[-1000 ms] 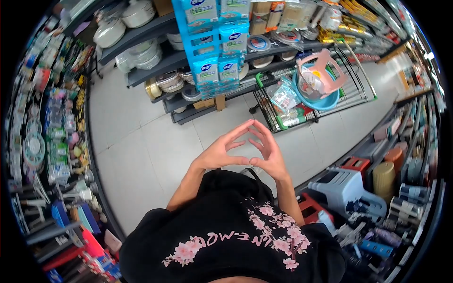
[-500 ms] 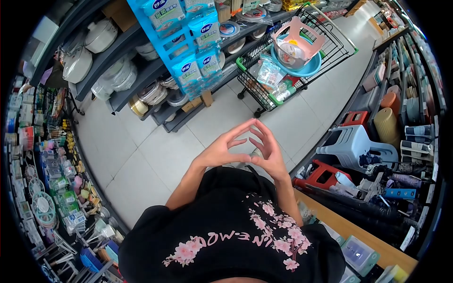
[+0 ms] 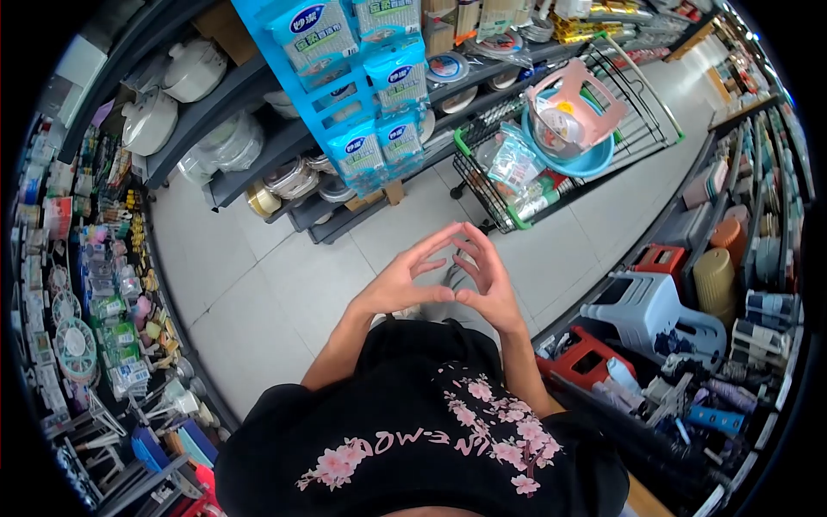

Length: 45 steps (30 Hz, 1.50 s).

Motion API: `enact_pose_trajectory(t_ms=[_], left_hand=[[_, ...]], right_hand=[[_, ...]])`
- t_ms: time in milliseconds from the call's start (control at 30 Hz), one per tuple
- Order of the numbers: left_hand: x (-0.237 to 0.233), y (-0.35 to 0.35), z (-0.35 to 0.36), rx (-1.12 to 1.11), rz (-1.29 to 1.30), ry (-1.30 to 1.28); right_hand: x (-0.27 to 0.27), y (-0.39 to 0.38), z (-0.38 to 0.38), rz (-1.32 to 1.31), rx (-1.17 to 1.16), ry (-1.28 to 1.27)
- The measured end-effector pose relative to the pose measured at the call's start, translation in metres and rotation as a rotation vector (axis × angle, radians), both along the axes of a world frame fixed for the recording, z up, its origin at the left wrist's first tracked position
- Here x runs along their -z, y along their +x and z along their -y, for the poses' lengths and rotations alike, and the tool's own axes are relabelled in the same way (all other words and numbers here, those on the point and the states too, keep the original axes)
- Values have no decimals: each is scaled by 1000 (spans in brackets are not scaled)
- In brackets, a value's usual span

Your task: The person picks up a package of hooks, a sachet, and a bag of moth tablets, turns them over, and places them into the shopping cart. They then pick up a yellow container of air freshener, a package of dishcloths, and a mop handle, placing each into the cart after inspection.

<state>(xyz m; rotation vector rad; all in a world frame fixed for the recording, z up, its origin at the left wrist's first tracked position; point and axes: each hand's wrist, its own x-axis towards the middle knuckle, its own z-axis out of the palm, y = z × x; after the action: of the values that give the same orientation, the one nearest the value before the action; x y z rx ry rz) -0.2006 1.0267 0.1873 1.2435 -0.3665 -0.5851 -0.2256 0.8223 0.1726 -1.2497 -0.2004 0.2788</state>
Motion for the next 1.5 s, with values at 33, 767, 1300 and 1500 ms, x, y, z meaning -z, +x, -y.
enact_pose_trajectory(t_ms=[33, 767, 1300, 1500], left_hand=[[-1, 6, 3, -21, -5, 6], [-41, 144, 93, -543, 93, 61], [-77, 239, 35, -1540, 559, 792], [-68, 248, 32, -1523, 450, 725]], right_hand=[[2, 10, 4, -5, -21, 6], [-20, 246, 71, 137, -474, 113], [-71, 353, -31, 528, -23, -134], [-68, 366, -52, 508, -38, -174]])
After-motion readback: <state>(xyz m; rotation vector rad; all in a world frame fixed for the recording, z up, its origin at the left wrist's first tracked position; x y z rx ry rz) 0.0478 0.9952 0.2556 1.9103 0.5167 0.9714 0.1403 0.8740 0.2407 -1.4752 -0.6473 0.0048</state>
